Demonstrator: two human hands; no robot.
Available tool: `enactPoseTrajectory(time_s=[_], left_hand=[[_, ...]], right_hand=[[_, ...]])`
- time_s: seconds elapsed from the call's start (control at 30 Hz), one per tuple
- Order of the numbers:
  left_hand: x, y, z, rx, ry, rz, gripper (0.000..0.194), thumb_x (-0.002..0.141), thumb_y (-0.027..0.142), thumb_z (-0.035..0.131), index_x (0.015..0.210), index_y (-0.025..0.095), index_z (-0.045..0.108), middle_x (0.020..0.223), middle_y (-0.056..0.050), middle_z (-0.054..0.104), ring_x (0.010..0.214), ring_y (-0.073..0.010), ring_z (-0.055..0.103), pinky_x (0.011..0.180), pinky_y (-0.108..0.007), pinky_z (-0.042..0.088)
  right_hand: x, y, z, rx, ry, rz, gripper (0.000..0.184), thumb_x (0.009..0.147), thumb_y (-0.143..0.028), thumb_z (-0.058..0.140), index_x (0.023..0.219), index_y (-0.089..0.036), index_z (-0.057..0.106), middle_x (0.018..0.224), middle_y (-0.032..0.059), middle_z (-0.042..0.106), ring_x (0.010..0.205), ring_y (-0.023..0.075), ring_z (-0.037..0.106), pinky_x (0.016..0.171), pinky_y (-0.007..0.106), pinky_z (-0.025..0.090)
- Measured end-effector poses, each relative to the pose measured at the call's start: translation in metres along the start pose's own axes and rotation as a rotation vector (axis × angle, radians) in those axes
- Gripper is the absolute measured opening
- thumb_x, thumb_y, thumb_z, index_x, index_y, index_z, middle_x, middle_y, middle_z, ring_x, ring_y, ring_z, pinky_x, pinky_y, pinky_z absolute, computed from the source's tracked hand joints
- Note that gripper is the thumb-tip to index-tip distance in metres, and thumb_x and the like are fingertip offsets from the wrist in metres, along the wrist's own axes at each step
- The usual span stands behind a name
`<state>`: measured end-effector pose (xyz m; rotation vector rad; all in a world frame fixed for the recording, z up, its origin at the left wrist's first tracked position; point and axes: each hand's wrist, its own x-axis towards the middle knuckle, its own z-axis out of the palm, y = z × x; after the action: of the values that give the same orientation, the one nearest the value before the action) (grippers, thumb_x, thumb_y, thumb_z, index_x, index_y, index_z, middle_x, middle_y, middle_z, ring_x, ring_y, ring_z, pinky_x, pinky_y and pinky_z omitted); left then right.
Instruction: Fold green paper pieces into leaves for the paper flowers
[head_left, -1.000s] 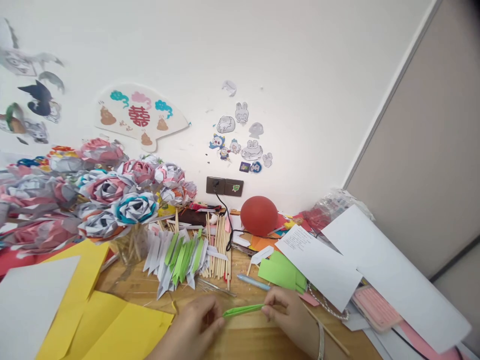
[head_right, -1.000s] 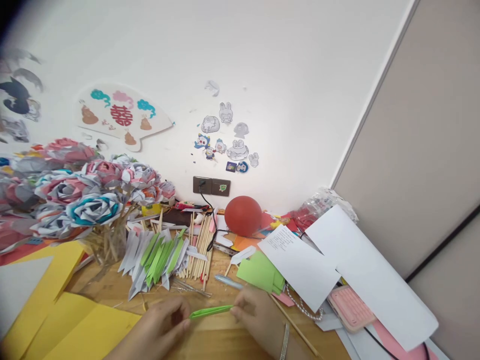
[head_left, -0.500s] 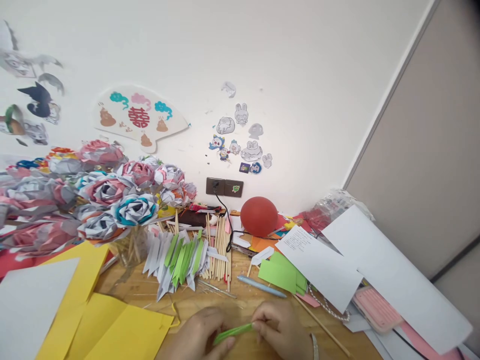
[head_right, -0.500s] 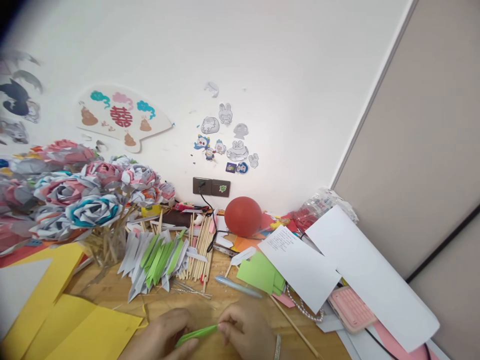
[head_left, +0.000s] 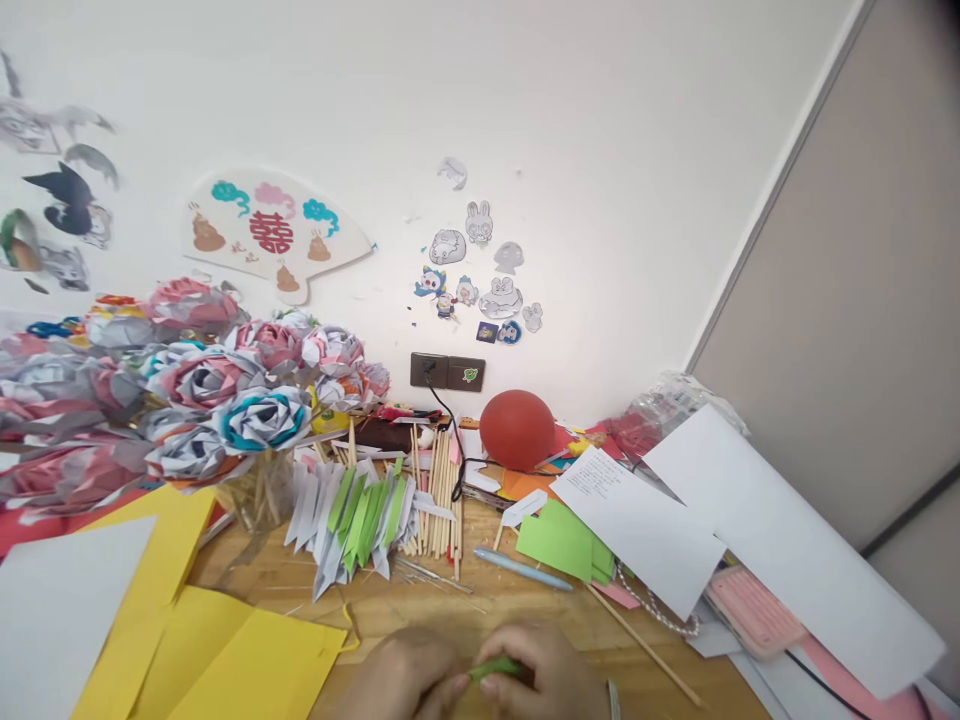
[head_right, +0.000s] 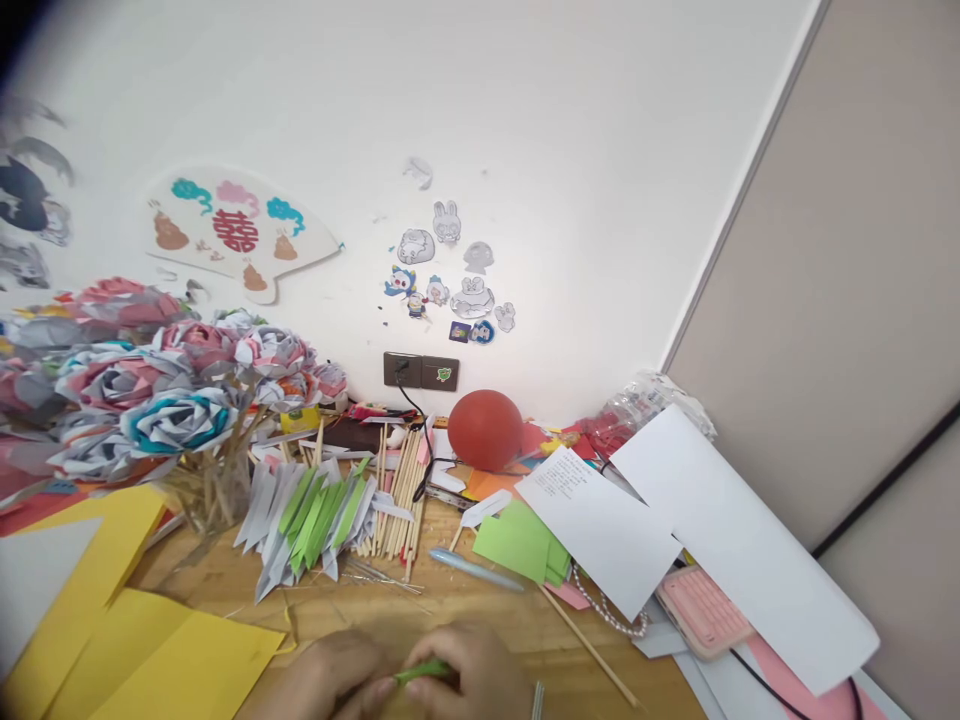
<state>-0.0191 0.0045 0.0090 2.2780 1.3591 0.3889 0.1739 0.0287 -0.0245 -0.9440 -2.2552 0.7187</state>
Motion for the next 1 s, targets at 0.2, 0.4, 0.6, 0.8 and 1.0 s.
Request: enactPoseTrajectory(time_s=[0.2,0.4,0.6,0.8,1.0], left_hand=[[0.005,-0.016,0.006,-0.079,0.044,-0.070,0.023,0.084,0.031,0.047,0.069,0.021,0.061,0.072,0.002,0.064,0.071,-0.0142,0.058,0.063,-0.019,0.037],[0.006,-0.018,0.003,-0.079,0.107,-0.089,0.026,0.083,0.034,0.045,0.066,0.019,0.059,0.070,-0.001,0.063,0.070,-0.0161,0.057,0.064,-0.022,0.038],[0.006,-0.012,0.000,-0.306,0.055,-0.094,0.029,0.083,0.040,0.042,0.079,0.019,0.062,0.069,0.000,0.059,0.068,-0.0159,0.054,0.062,-0.022,0.038],[0.010,-0.009,-0.001,-0.402,0.051,-0.138,0.027,0.076,0.038,0.046,0.079,0.016,0.061,0.064,0.003,0.045,0.064,-0.0149,0.047,0.059,-0.022,0.035],[0.009,-0.009,0.004,-0.345,0.063,-0.175,0.021,0.075,0.034,0.049,0.080,0.019,0.063,0.069,0.001,0.055,0.069,-0.0162,0.051,0.063,-0.022,0.038]], right_hand=[[-0.001,0.002,-0.012,0.017,0.059,0.024,0.037,0.089,-0.042,0.042,0.071,-0.017,0.063,0.055,0.0019,0.063,0.055,0.0145,0.057,0.058,0.022,0.042],[0.001,0.007,-0.020,0.039,0.117,0.046,0.046,0.090,-0.050,0.038,0.065,-0.018,0.060,0.058,0.0009,0.064,0.056,0.0135,0.057,0.059,0.023,0.041],[0.001,0.005,-0.023,-0.032,0.183,-0.048,0.045,0.092,-0.048,0.035,0.070,-0.020,0.061,0.064,0.0022,0.064,0.063,0.0152,0.058,0.062,0.024,0.042],[0.001,0.007,-0.022,0.001,0.177,-0.095,0.045,0.088,-0.057,0.039,0.090,-0.019,0.064,0.075,0.0049,0.067,0.067,0.0167,0.059,0.064,0.025,0.045],[0.000,0.007,-0.013,-0.054,0.106,-0.114,0.049,0.091,-0.055,0.032,0.089,-0.018,0.064,0.076,0.0066,0.068,0.069,0.0175,0.061,0.066,0.027,0.045]])
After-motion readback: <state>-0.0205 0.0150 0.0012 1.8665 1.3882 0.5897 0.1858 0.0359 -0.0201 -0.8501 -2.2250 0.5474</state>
